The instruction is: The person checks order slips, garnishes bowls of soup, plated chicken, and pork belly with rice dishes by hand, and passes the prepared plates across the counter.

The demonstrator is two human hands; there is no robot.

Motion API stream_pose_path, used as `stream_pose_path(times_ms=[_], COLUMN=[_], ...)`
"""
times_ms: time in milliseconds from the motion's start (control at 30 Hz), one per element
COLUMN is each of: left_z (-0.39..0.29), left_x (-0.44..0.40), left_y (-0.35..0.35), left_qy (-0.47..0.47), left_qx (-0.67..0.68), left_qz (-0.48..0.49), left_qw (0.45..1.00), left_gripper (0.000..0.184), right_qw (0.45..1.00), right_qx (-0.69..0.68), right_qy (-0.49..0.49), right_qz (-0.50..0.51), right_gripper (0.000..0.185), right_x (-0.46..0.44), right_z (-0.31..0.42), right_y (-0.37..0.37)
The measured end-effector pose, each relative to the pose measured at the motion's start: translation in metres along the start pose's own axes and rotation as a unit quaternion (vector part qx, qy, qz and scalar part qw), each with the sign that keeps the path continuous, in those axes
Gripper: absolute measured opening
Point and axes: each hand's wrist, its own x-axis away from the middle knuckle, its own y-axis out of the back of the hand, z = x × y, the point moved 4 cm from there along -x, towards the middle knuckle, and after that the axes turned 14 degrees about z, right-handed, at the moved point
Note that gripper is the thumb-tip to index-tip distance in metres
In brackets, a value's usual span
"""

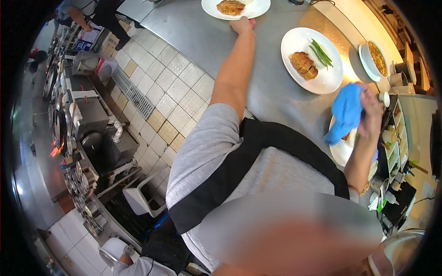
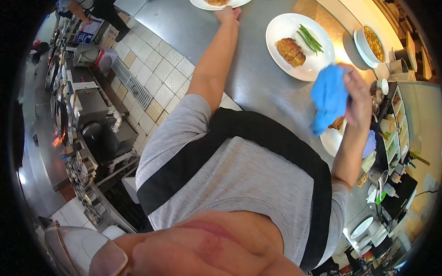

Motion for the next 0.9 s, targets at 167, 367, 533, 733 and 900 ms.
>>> stream_pose_path(times_ms=[167,367,533,733,900], left_z=[-0.039,-0.116,-0.128,-0.129,-0.107], left_x=[0.019,0.084,0.127,0.136,0.129], left_y=[0.057,0.164,0.213,0.196,0.163], left_qy=[0.018,0.133,-0.069,-0.024,0.018], left_qx=[-0.064,-0.243,-0.415,-0.409,-0.485], left_qz=[0.062,0.145,0.062,0.209,0.331], left_qw=[0.996,0.95,0.905,0.888,0.809], left_gripper=[0.041,0.039,0.047,0.037,0.035], right_qw=[0.995,0.966,0.986,0.897,0.723], right_qx=[-0.047,-0.204,-0.108,0.44,0.674], right_qy=[-0.087,-0.16,-0.125,0.016,0.141], right_qz=[-0.006,-0.013,0.03,0.05,0.057], right_gripper=[0.03,0.034,0.038,0.037,0.019], right_x=[0.037,0.022,-0.011,-0.074,-0.127], right_z=[-0.085,-0.142,-0.154,-0.138,-0.135], right_y=[-0.014,-0.043,-0.058,-0.066,-0.102])
